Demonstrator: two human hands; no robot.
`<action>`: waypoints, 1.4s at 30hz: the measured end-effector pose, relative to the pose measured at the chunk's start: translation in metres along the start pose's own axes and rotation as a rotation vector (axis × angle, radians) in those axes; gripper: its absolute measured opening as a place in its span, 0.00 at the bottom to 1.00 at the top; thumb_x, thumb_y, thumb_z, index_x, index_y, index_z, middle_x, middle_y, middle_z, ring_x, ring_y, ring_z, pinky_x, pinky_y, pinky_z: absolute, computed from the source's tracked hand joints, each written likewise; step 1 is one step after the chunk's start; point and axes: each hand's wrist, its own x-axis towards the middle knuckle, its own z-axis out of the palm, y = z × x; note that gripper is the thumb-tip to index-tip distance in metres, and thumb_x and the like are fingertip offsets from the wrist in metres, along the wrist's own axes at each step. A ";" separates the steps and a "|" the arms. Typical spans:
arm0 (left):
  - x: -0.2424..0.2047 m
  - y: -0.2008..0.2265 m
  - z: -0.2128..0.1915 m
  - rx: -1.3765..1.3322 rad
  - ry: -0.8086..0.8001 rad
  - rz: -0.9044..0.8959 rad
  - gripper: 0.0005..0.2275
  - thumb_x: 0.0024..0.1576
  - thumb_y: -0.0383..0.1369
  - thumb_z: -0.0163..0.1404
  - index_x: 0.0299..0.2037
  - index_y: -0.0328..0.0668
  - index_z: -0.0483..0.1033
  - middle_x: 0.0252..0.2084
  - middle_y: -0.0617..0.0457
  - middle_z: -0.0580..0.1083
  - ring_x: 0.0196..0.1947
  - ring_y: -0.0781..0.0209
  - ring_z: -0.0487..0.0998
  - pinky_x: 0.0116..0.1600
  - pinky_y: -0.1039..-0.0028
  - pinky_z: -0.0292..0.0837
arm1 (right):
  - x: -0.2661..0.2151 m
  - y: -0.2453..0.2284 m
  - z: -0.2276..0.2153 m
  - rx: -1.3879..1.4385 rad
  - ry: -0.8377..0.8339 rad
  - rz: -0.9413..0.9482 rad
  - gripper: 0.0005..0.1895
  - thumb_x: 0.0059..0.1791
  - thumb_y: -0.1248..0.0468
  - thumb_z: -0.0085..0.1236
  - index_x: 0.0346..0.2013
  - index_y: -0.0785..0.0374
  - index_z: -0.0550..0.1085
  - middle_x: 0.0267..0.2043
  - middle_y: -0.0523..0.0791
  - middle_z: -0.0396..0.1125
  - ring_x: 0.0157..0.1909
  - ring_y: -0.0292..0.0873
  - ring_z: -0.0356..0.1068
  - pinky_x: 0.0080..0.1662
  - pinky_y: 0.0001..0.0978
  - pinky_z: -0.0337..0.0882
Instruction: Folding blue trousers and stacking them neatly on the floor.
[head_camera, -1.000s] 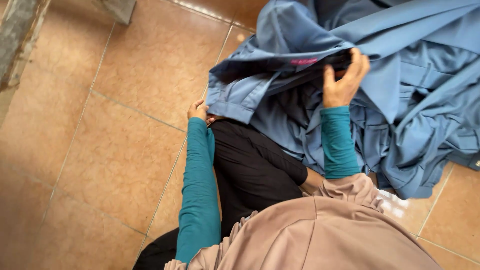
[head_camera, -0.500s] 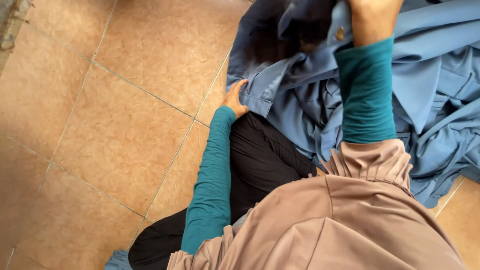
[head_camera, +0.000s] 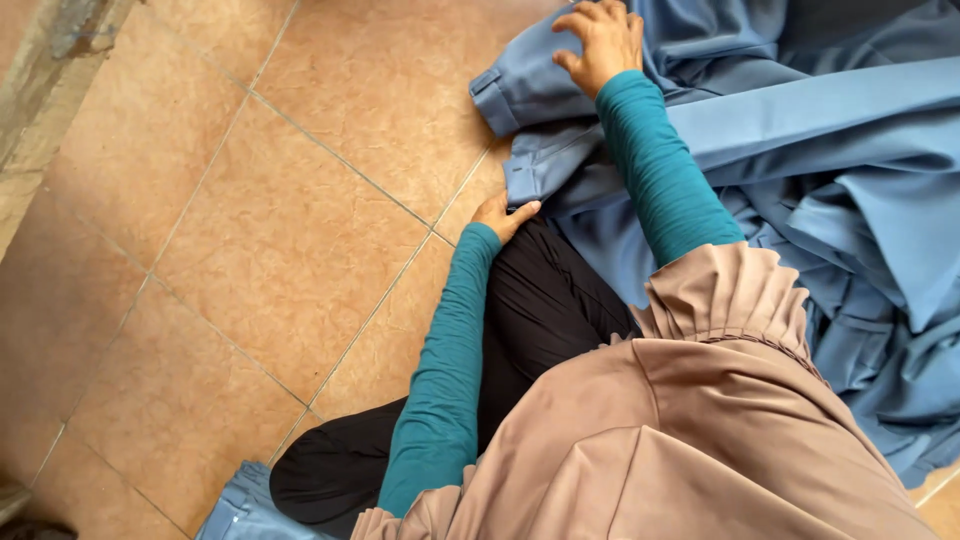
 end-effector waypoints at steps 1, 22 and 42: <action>-0.002 0.001 -0.001 -0.001 0.007 -0.008 0.28 0.52 0.54 0.51 0.54 0.40 0.77 0.50 0.46 0.79 0.51 0.52 0.80 0.57 0.70 0.73 | 0.002 0.000 0.015 0.008 -0.003 -0.006 0.16 0.44 0.59 0.73 0.46 0.50 0.81 0.58 0.42 0.68 0.58 0.51 0.59 0.55 0.49 0.56; 0.000 -0.006 -0.040 -1.011 0.370 0.160 0.12 0.50 0.27 0.64 0.43 0.32 0.80 0.37 0.48 0.82 0.35 0.65 0.82 0.45 0.82 0.79 | -0.009 -0.078 -0.009 -0.070 0.112 -0.608 0.04 0.52 0.64 0.60 0.36 0.48 0.76 0.34 0.38 0.66 0.33 0.37 0.65 0.45 0.30 0.66; -0.018 -0.026 -0.122 0.461 0.699 0.097 0.13 0.51 0.31 0.61 0.43 0.65 0.75 0.41 0.64 0.77 0.37 0.58 0.80 0.43 0.63 0.77 | -0.053 -0.153 -0.001 -0.225 -0.294 -0.476 0.07 0.48 0.59 0.56 0.36 0.54 0.80 0.40 0.43 0.69 0.41 0.46 0.65 0.45 0.42 0.61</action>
